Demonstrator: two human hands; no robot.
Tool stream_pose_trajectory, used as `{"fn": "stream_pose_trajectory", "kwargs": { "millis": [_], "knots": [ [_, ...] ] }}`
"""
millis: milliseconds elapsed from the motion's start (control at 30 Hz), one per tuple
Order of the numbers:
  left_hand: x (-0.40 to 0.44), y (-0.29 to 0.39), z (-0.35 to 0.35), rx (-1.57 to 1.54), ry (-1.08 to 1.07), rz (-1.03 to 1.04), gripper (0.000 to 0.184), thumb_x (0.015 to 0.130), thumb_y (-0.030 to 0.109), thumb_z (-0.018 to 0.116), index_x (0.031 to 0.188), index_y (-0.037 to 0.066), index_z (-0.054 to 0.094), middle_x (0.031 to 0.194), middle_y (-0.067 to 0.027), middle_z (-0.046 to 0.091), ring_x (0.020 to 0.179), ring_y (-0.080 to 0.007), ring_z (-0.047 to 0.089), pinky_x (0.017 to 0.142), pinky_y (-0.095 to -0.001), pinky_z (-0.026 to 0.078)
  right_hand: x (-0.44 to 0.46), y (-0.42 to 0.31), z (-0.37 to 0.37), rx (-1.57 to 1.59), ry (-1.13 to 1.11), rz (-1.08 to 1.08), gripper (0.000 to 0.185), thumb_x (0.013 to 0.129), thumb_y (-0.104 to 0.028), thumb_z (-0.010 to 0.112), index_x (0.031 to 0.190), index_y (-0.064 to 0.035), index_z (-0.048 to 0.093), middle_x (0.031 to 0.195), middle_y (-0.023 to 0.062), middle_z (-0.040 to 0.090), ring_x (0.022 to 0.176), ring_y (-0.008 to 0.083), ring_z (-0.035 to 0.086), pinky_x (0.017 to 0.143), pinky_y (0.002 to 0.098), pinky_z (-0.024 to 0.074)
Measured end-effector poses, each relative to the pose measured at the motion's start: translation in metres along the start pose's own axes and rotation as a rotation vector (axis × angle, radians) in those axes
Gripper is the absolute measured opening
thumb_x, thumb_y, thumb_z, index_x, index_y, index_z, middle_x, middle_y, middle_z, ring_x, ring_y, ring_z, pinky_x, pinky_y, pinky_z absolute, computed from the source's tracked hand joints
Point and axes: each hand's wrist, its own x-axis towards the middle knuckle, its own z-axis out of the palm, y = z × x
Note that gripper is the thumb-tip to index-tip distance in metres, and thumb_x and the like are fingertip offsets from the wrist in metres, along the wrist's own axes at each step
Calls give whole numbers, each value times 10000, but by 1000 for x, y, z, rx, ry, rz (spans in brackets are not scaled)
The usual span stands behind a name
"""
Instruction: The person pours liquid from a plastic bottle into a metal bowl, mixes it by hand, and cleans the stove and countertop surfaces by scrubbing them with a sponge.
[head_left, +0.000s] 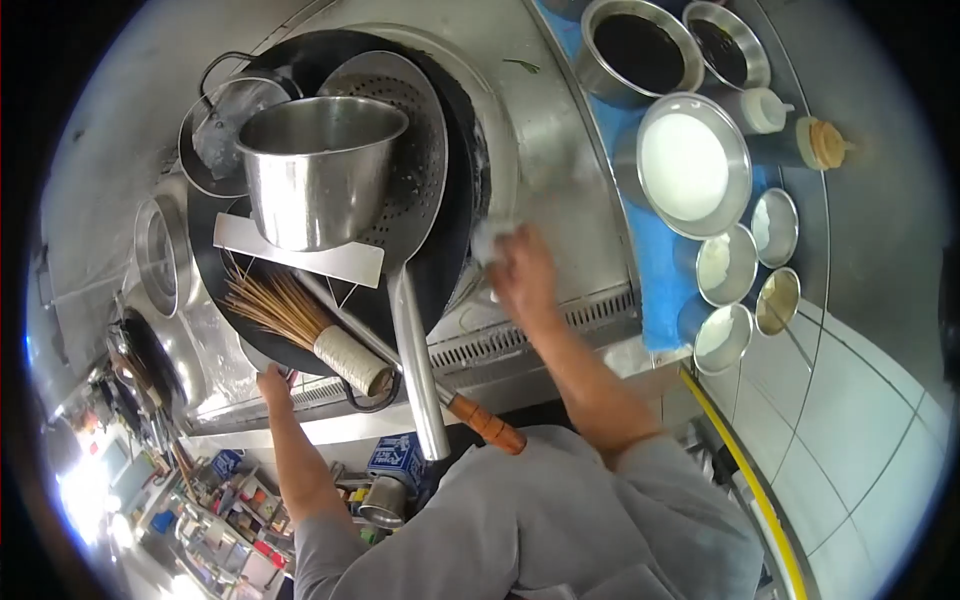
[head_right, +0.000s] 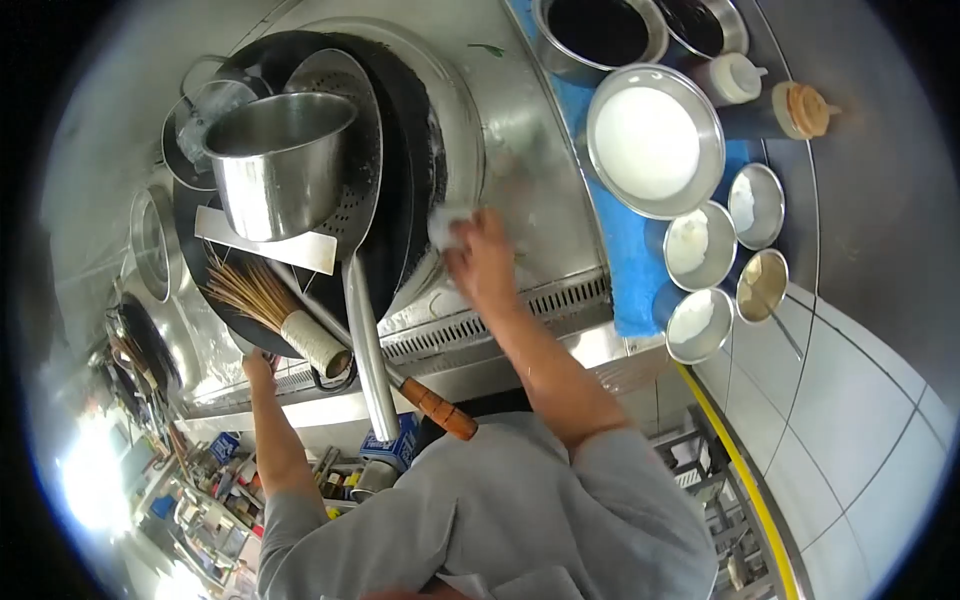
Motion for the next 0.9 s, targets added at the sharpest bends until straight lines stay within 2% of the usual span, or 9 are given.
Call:
{"fn": "stream_pose_trajectory", "kwargs": {
  "millis": [67, 133, 300, 367, 500, 667, 767, 833, 900],
  "knots": [
    [12, -10, -7, 0, 41, 55, 237, 890, 102, 578, 1047, -63, 513, 896, -138, 566, 736, -255, 666, 632, -424, 684, -28, -9, -19, -656, -174, -189, 434, 762, -74, 764, 1185, -22, 679, 1325, 233, 614, 1244, 414, 594, 1044, 484, 488],
    [5, -3, -4, 19, 45, 37, 223, 888, 96, 575, 1032, -52, 491, 864, -113, 530, 676, -242, 634, 627, -411, 684, 47, -20, -16, -670, -75, -286, 351, 900, -164, 679, 1235, -61, 705, 1205, 145, 683, 938, 291, 664, 815, 420, 530],
    [-5, 1, 0, -18, 27, 67, 248, 900, 108, 569, 1063, -51, 471, 812, -103, 503, 657, -215, 596, 637, -420, 686, 119, -32, -8, -201, -93, 374, 465, 904, -65, 636, 1366, -14, 614, 1231, 188, 672, 1063, 284, 665, 925, 402, 523],
    [-10, 9, 9, -36, 40, 91, 252, 898, 113, 571, 1063, -51, 473, 807, -100, 499, 660, -214, 595, 637, -425, 686, 50, 19, -22, -318, 44, 99, 468, 907, -17, 615, 1371, 20, 569, 1271, 206, 631, 1146, 298, 631, 1000, 402, 498],
    [1, 4, 9, -25, 22, 62, 256, 890, 110, 577, 1059, -50, 472, 815, -97, 493, 665, -224, 599, 638, -431, 686, -133, 30, 2, -414, -62, 231, 496, 877, 18, 629, 1355, 26, 498, 1261, 226, 572, 1191, 343, 580, 1039, 437, 466],
    [-4, 11, 8, -27, 12, 53, 315, 883, 98, 583, 1118, -84, 475, 966, -167, 578, 855, -355, 731, 633, -442, 684, -98, 30, 6, -586, 177, -365, 332, 841, 43, 593, 1170, 2, 573, 1038, 156, 558, 959, 272, 556, 899, 406, 477],
    [11, -8, -6, -115, -137, 159, 363, 929, 150, 601, 1150, -121, 502, 975, -182, 584, 772, -296, 677, 627, -423, 679, -71, -20, 12, -242, 175, 226, 317, 889, 35, 571, 1205, 22, 568, 1043, 105, 613, 913, 215, 585, 846, 325, 495],
    [-8, 22, 6, -80, 4, 117, 366, 916, 148, 602, 1115, -142, 502, 978, -207, 607, 854, -336, 711, 616, -437, 676, -89, 55, -1, -292, 154, 39, 275, 925, -26, 594, 1196, 15, 577, 936, 70, 618, 838, 216, 597, 794, 330, 502],
    [3, 14, -3, -60, -120, 192, 440, 912, 136, 574, 1231, -151, 477, 1093, -258, 629, 900, -373, 720, 612, -439, 677, -138, 90, 3, -564, 34, 156, 234, 951, -82, 632, 1165, 9, 608, 946, 98, 649, 839, 214, 609, 779, 345, 499]
  ]
}}
